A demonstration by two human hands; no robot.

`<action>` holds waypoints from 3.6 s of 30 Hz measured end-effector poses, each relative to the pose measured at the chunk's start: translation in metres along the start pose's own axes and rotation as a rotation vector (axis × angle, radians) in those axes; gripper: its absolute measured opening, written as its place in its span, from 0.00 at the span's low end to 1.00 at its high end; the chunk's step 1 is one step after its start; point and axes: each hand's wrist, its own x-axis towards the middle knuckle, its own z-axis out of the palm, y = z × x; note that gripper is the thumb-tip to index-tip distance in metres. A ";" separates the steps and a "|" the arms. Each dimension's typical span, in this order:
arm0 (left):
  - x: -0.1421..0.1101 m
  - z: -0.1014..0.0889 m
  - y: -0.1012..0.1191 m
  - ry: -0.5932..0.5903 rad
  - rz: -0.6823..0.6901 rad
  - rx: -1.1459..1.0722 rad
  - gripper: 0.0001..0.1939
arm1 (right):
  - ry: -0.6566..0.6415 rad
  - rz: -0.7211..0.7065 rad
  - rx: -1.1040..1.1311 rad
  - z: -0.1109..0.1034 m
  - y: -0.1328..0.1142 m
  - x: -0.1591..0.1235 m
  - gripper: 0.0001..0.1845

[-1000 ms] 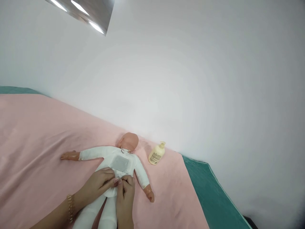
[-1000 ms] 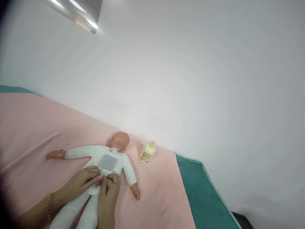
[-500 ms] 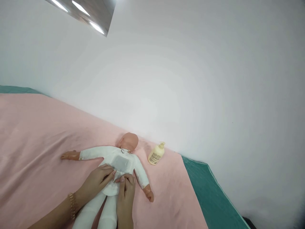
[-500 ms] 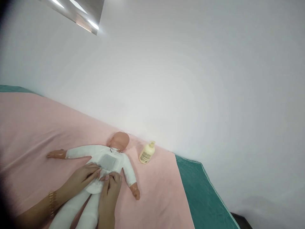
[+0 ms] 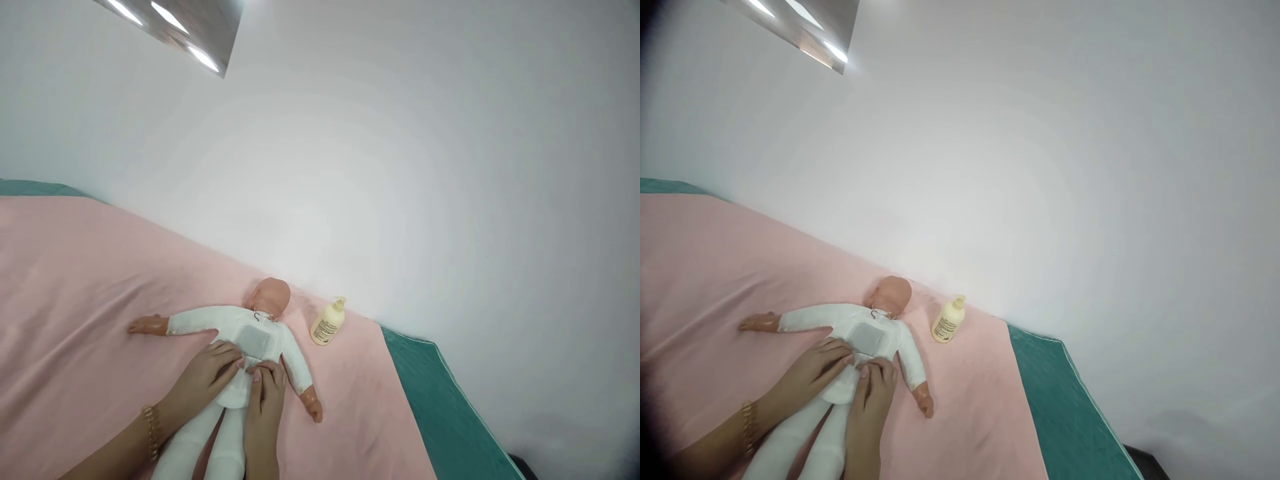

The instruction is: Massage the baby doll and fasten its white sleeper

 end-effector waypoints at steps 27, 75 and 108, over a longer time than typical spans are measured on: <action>0.010 0.000 -0.002 -0.044 -0.104 -0.051 0.18 | -0.050 0.045 -0.050 0.003 0.017 0.014 0.14; 0.063 0.017 -0.045 0.062 -0.052 0.112 0.16 | -0.067 0.011 -0.199 0.026 0.039 0.082 0.14; 0.060 0.010 -0.048 0.156 -0.108 0.011 0.19 | -0.034 0.007 -0.164 0.025 0.049 0.078 0.18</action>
